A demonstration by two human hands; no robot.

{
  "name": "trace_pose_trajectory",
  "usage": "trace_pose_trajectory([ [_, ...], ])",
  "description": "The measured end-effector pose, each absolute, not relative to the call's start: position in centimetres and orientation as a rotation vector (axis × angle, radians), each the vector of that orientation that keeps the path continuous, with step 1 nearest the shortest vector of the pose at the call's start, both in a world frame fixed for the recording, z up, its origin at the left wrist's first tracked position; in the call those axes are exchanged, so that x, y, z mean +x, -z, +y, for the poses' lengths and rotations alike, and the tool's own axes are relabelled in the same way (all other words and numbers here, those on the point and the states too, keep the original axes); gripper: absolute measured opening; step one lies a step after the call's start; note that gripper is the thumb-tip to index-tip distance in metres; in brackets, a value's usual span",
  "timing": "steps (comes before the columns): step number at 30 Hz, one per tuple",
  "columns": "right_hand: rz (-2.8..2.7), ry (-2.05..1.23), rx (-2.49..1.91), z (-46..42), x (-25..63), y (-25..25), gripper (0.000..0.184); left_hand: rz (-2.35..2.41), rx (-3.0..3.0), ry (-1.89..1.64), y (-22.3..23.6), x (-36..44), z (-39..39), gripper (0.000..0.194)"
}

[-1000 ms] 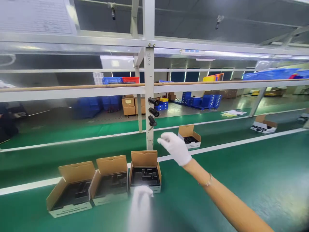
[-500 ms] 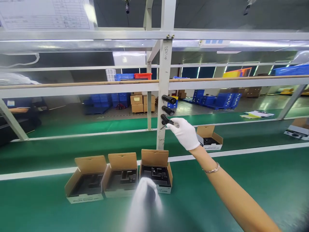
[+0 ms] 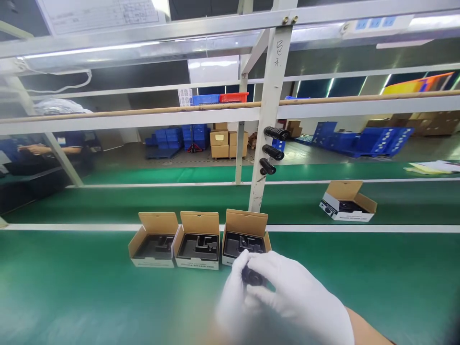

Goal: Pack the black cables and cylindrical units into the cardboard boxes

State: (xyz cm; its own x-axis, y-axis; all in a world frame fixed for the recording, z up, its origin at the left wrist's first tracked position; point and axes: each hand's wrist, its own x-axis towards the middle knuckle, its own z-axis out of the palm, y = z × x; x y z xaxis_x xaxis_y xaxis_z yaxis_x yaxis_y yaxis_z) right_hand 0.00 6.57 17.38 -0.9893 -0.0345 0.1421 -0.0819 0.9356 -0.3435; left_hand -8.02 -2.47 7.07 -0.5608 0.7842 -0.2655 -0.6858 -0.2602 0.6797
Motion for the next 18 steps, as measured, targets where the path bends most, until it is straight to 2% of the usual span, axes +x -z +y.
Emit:
trace_pose_trajectory([
  [4,-2.93,-0.381,0.192,6.7,0.6,-16.8,0.01,1.217,0.293,-1.992,-9.0,-7.2,-3.1,0.052],
  [7,-2.835,-0.09,0.187,6.6,0.8,-16.1,0.013,1.463,0.409,-1.999,-10.5,-5.8,-3.6,0.061],
  [9,-2.76,0.054,0.15,6.6,0.7,-15.7,0.017,1.657,0.411,-2.033,-11.0,-4.9,-3.9,0.074],
  [12,-2.713,-0.052,0.213,6.6,0.7,-16.0,0.027,1.747,0.432,-2.088,-11.0,-4.5,-4.5,0.087],
  [15,-2.653,-0.334,0.276,6.8,1.0,-16.8,0.03,1.441,0.584,-2.053,-11.0,-5.4,-5.5,0.064],
  [18,-2.604,-0.468,0.268,6.9,1.5,-17.1,0.033,1.214,0.71,-2.056,-11.1,-6.3,-5.9,0.042],
])
